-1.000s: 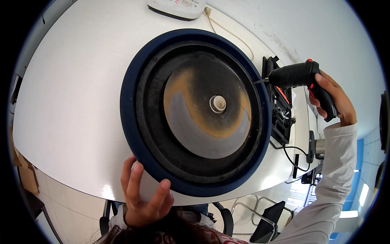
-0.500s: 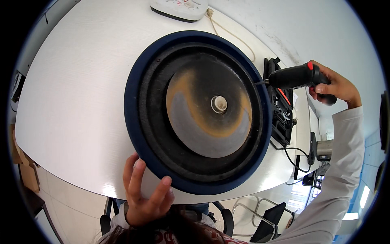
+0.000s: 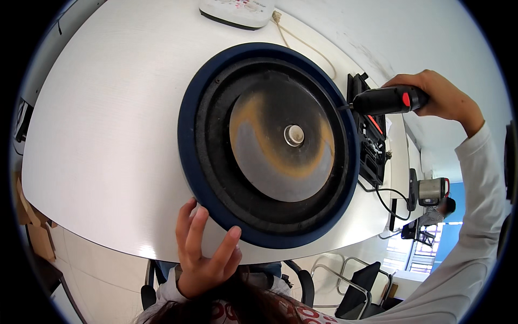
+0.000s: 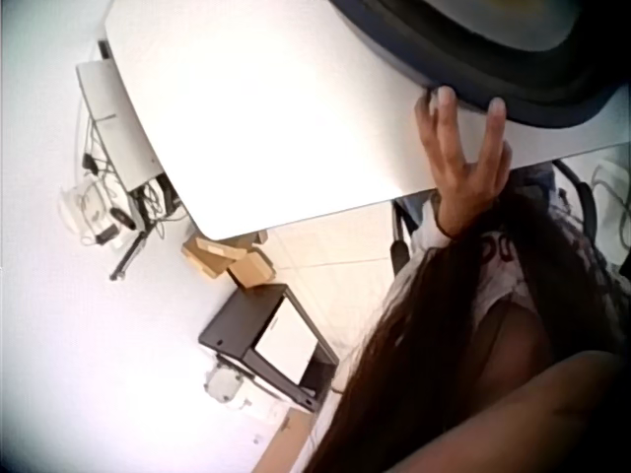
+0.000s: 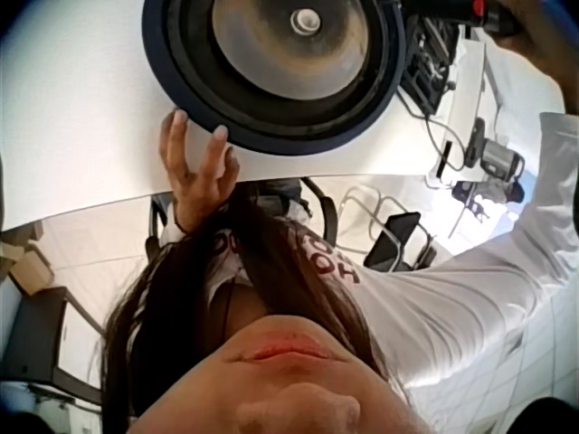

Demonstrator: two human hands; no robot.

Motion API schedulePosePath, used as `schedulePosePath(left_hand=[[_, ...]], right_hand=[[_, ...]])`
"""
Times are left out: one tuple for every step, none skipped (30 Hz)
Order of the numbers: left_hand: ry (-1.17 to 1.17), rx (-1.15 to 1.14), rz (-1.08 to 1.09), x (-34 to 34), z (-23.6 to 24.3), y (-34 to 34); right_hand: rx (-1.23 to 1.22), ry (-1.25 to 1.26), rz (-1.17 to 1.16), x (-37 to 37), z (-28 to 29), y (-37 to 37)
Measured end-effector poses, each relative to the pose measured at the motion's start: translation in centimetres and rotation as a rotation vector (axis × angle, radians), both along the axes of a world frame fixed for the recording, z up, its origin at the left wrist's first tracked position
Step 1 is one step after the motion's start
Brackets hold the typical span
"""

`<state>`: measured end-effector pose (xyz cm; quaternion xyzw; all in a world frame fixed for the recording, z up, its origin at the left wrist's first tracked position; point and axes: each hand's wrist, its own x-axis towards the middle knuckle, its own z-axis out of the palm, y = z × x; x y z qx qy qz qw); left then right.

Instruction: The person uses a cordless drill to remove screws from the rim of a large speaker placed on a white table, then manually removes the screws and adjusts the speaker surround. The person repeats the process of drilling and unscrewing around the speaker edge.

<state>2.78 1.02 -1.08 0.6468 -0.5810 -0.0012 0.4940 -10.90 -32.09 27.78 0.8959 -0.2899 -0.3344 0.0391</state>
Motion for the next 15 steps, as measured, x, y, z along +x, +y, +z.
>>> schedulePosePath(left_hand=[[-0.016,0.006,-0.012,0.1,0.0,0.0],[-0.036,0.012,-0.021,0.2,0.1,0.0],[-0.013,-0.001,-0.021,0.2,0.1,0.0],[0.011,-0.013,-0.021,0.0,0.2,0.0],[0.033,-0.024,-0.018,0.0,0.3,0.0],[0.030,-0.022,-0.017,0.0,0.3,0.0],[0.027,-0.021,-0.016,0.0,0.3,0.0],[0.022,-0.019,-0.019,0.0,0.5,0.1],[0.025,-0.014,-0.016,0.1,0.7,0.2],[0.028,-0.008,-0.013,0.1,1.0,0.2],[0.027,-0.004,-0.011,0.3,1.5,0.1],[0.009,0.025,-0.025,0.6,2.4,0.2],[-0.009,0.054,-0.039,1.0,3.5,0.5],[-0.037,0.095,-0.031,1.8,4.8,0.8],[-0.008,0.067,-0.078,2.9,6.3,0.4]], right_hand=[[-0.060,0.032,0.031,0.1,0.1,0.1],[-0.120,0.036,0.107,-0.1,0.0,0.0],[-0.180,0.041,0.182,-0.4,-0.2,-0.2],[-0.241,0.047,0.259,-0.7,-0.3,-0.2],[-0.272,0.050,0.324,-0.5,-0.3,-0.1],[-0.303,0.055,0.389,-0.2,-0.4,0.1],[-0.335,0.060,0.454,0.0,-0.4,0.2],[-0.360,0.054,0.547,0.1,-0.4,0.3],[-0.384,0.048,0.640,0.2,-0.4,0.1],[-0.409,0.043,0.733,0.4,-0.3,-0.1],[-0.431,0.018,0.822,0.7,-0.2,-0.1],[-0.454,-0.007,0.911,1.1,-0.3,0.0],[-0.477,-0.031,1.001,1.6,-0.3,0.3],[-0.510,0.021,1.037,3.1,-0.7,1.3],[-0.491,0.073,1.040,3.6,-0.2,1.6]])
